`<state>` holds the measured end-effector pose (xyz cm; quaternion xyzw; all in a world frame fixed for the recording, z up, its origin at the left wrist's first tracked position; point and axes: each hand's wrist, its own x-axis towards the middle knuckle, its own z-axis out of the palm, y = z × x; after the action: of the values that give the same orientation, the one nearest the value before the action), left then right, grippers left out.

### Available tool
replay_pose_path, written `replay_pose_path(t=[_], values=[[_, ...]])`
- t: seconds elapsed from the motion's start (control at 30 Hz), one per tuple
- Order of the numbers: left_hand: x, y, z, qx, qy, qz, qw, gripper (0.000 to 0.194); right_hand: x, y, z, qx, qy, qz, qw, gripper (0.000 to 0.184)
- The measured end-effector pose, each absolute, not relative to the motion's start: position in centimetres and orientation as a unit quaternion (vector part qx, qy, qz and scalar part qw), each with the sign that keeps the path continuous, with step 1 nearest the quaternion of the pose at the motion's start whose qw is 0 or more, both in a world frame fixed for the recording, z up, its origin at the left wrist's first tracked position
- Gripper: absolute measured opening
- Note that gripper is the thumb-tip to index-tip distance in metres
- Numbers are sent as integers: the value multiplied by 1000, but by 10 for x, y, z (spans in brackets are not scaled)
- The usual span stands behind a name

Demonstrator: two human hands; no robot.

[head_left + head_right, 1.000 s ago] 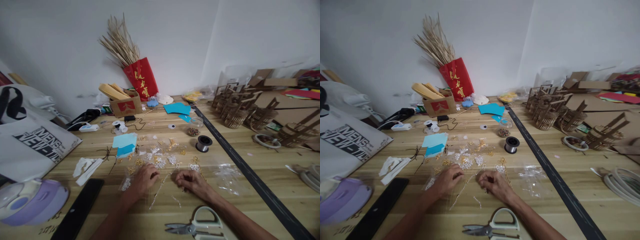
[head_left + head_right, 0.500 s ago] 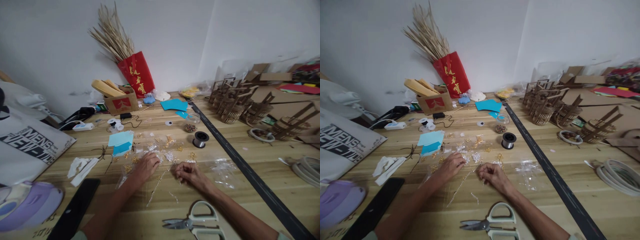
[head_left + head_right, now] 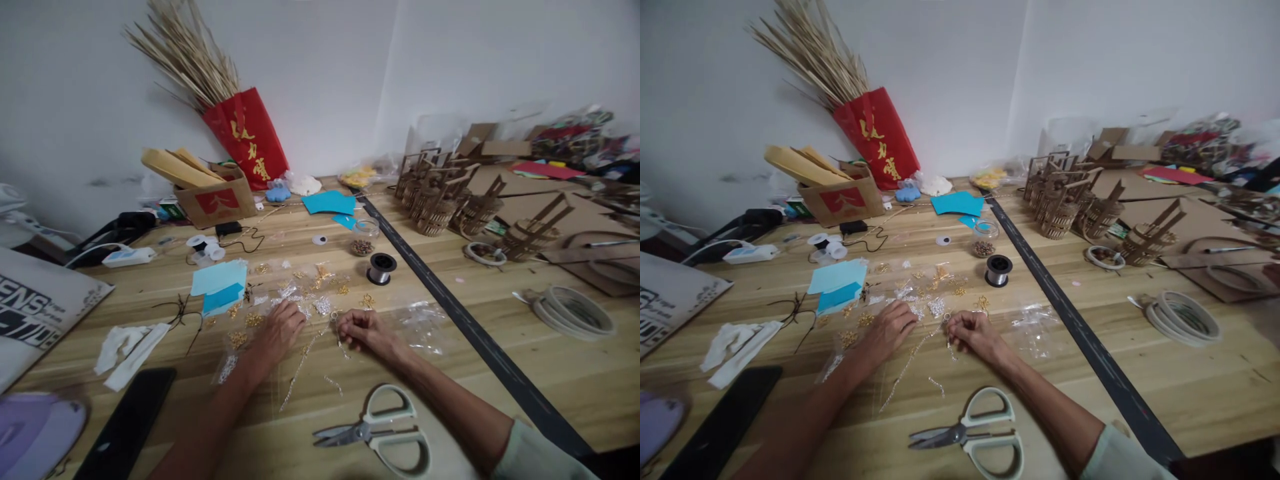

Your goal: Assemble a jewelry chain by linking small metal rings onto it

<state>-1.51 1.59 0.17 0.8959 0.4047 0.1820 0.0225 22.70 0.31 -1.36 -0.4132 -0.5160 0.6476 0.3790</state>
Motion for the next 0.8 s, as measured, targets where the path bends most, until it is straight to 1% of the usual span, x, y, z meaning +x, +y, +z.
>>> replay_pose_path(t=[0.23, 0.4, 0.6, 0.7, 0.8], values=[[-14, 16, 1, 904, 396, 160, 8, 22, 226, 3, -12, -421, -522, 639, 377, 34], [-13, 16, -2, 902, 394, 174, 6, 19, 225, 2, -13, -414, -528, 636, 380, 31], [-13, 16, -5, 865, 400, 298, 55, 10, 223, -2, -10, -404, -533, 647, 366, 28], [-12, 16, -2, 841, 403, 353, 76, 12, 221, -4, -8, -396, -543, 651, 353, 25], [-12, 16, -1, 833, 403, 370, 78, 13, 221, -4, -7, -402, -545, 646, 352, 24]])
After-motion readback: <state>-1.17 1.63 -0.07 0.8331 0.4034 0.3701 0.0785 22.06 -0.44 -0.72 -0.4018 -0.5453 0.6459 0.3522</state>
